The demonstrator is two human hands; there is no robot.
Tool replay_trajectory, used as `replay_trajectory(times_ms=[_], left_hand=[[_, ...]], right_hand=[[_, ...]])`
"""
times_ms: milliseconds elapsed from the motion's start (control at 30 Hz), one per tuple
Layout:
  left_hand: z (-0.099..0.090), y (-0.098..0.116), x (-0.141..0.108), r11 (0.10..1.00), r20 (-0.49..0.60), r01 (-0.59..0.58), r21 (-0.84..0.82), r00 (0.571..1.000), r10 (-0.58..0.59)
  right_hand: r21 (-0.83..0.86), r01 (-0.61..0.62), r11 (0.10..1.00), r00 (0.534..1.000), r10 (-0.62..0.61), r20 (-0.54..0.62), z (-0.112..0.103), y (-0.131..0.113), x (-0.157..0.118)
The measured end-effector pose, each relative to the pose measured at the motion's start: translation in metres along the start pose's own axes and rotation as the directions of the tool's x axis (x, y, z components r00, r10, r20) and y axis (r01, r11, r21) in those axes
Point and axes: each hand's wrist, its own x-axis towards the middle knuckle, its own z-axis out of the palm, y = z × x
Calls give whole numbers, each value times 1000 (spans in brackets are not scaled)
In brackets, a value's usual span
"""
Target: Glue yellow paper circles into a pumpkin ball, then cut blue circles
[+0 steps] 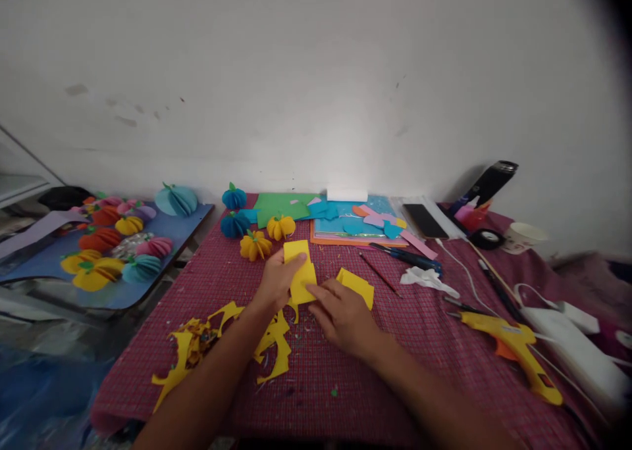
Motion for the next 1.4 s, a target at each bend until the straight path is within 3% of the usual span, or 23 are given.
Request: replay_trajectory(times_ms=[167,367,500,667,800,867,933,1100,1167,1233,1300,1400], left_hand=[[6,-13,-2,997,31,71,10,997,-71],[1,-12,2,999,-16,38,9,999,-38],[-5,-7,5,998,-27,9,64,1000,-7],[-13,0,10,984,-47,-50,172,997,59],[-20,3,16,984,-86,-102,143,990,115],[-22,3,19,985,-106,-119,124,985,133],[-22,3,19,989,-95,-97,111,990,108],[-17,2,15,994,-70,-26,110,997,34],[-19,4,16,996,-77,-27,89,996,34],[-24,10,20,996,-101,-66,54,992,72],[-31,18,24,989,-146,-145,21,978,147],[-37,26,26,978,-185,-210,0,961,206]], right_hand=[[-43,-6,999,1000,7,25,3,5,1],[79,-8,997,1000,8,-6,1,5,1],[262,-144,954,987,159,-37,-6,2,5],[541,-449,711,866,495,67,-15,3,11],[667,-551,502,782,589,203,-16,6,12],[687,-569,451,763,600,239,-16,8,11],[672,-561,483,772,597,216,-16,9,10],[535,-447,717,852,523,11,-20,13,5],[464,-348,814,902,426,-71,-19,13,2],[352,-180,918,966,233,-115,-15,9,-1],[234,0,972,997,17,-73,-9,3,-3],[146,170,975,968,-193,161,-4,-8,-4]])
